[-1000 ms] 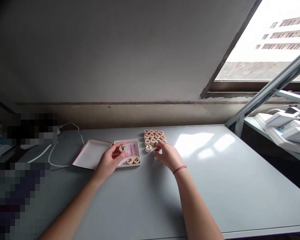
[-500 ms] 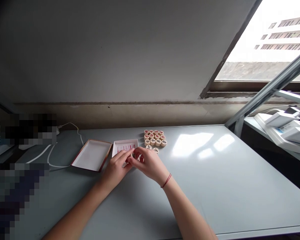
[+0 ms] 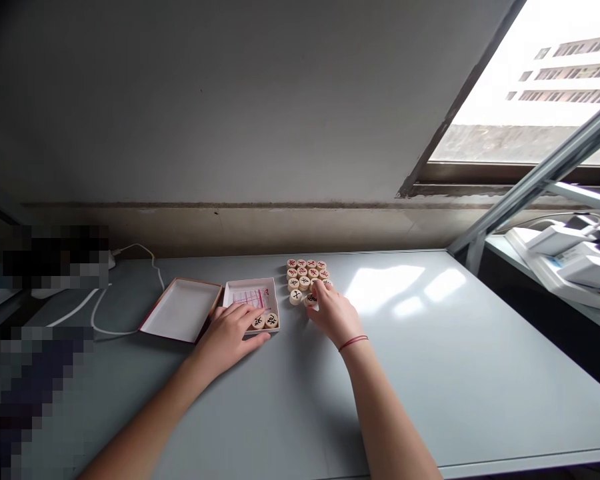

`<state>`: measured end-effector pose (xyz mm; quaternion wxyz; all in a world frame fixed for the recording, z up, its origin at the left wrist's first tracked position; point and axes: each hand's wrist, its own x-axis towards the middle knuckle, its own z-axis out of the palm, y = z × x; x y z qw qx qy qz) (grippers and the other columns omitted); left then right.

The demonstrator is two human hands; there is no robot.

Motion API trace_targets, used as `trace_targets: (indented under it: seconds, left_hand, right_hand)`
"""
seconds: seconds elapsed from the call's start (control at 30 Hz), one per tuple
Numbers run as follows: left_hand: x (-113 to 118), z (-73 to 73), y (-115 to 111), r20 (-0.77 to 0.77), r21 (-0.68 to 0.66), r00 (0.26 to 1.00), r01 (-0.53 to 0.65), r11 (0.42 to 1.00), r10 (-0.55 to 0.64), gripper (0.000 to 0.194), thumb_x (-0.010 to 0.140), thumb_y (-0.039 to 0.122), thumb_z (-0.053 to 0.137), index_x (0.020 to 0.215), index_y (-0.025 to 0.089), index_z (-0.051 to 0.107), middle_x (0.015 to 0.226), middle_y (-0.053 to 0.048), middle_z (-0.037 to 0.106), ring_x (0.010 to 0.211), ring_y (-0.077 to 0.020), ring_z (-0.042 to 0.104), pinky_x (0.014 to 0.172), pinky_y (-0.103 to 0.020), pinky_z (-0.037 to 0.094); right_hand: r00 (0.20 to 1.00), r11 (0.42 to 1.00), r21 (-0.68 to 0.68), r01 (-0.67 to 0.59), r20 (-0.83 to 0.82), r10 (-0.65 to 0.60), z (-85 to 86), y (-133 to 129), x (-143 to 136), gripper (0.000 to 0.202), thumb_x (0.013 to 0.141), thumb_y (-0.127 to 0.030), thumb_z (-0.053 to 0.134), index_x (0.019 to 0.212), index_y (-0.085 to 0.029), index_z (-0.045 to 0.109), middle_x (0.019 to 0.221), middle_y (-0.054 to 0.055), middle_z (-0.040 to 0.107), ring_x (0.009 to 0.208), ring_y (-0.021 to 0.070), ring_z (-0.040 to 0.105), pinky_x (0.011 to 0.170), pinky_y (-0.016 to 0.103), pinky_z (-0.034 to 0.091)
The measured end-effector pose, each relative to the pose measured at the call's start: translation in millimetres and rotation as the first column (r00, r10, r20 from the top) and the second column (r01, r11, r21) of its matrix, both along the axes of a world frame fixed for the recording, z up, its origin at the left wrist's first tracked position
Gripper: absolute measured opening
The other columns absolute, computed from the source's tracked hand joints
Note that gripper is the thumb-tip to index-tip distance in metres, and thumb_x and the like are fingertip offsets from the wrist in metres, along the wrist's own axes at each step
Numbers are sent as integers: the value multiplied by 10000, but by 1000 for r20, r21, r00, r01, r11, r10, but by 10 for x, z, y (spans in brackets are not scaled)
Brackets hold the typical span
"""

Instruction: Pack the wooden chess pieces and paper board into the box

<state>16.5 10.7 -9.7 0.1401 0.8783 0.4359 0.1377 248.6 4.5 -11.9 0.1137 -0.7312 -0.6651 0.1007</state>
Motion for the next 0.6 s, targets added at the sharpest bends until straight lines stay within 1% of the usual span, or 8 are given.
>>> trace_targets:
  seconds: [0.07, 0.13, 0.33, 0.4, 0.47, 0.6]
  left_hand:
    - [-1, 7, -3, -13, -9, 1000, -5, 1000, 5, 363, 828, 391, 622, 1160, 245, 614, 1060, -57, 673, 1020, -262, 583, 871, -378, 410]
    - [-6, 15, -3, -17, -10, 1000, -10, 1000, 10, 330, 838, 374, 610, 1143, 249, 617, 1050, -51, 681, 1008, -256, 588, 866, -372, 402]
    - [-13, 19, 5, 7, -14, 1000, -17, 1000, 17, 256, 853, 343, 591, 1089, 248, 615, 1029, -34, 688, 975, -234, 606, 837, -360, 394]
    - [-9, 24, 6, 26, -40, 1000, -13, 999, 14, 229, 850, 326, 598, 1064, 246, 615, 1039, -26, 680, 953, -220, 616, 849, -358, 394]
    - [-8, 35, 8, 46, -63, 999, -13, 998, 16, 215, 836, 316, 617, 1040, 244, 616, 1043, -15, 671, 919, -207, 623, 869, -360, 398]
    - [-23, 43, 26, 106, -85, 994, -1, 996, 10, 188, 845, 302, 594, 1019, 235, 606, 1024, -10, 665, 873, -196, 627, 906, -375, 411]
  right_hand:
    - [1000, 999, -39, 17, 7, -16, 17, 6, -28, 107, 770, -217, 513, 825, -231, 422, 849, 30, 616, 638, 158, 531, 531, 239, 319]
    - [1000, 999, -47, 28, -3, -28, 29, 16, -39, 98, 783, -222, 503, 819, -235, 413, 803, 19, 614, 618, 159, 518, 525, 241, 307]
    - [998, 999, -6, 39, -54, -39, 56, 21, -19, 96, 794, -262, 501, 788, -239, 409, 766, 6, 610, 610, 158, 521, 519, 242, 311]
    - [997, 999, 39, 32, -69, -29, 81, 3, -31, 98, 790, -283, 511, 798, -239, 424, 785, 9, 609, 605, 153, 521, 520, 242, 325]
    - [993, 995, 101, -3, -116, 15, 112, -17, -70, 106, 797, -312, 514, 820, -240, 440, 795, 9, 609, 612, 150, 526, 526, 242, 342]
    - [954, 978, 156, -141, -241, 176, 167, -48, -189, 118, 818, -330, 508, 878, -236, 469, 773, 2, 605, 607, 138, 534, 551, 243, 380]
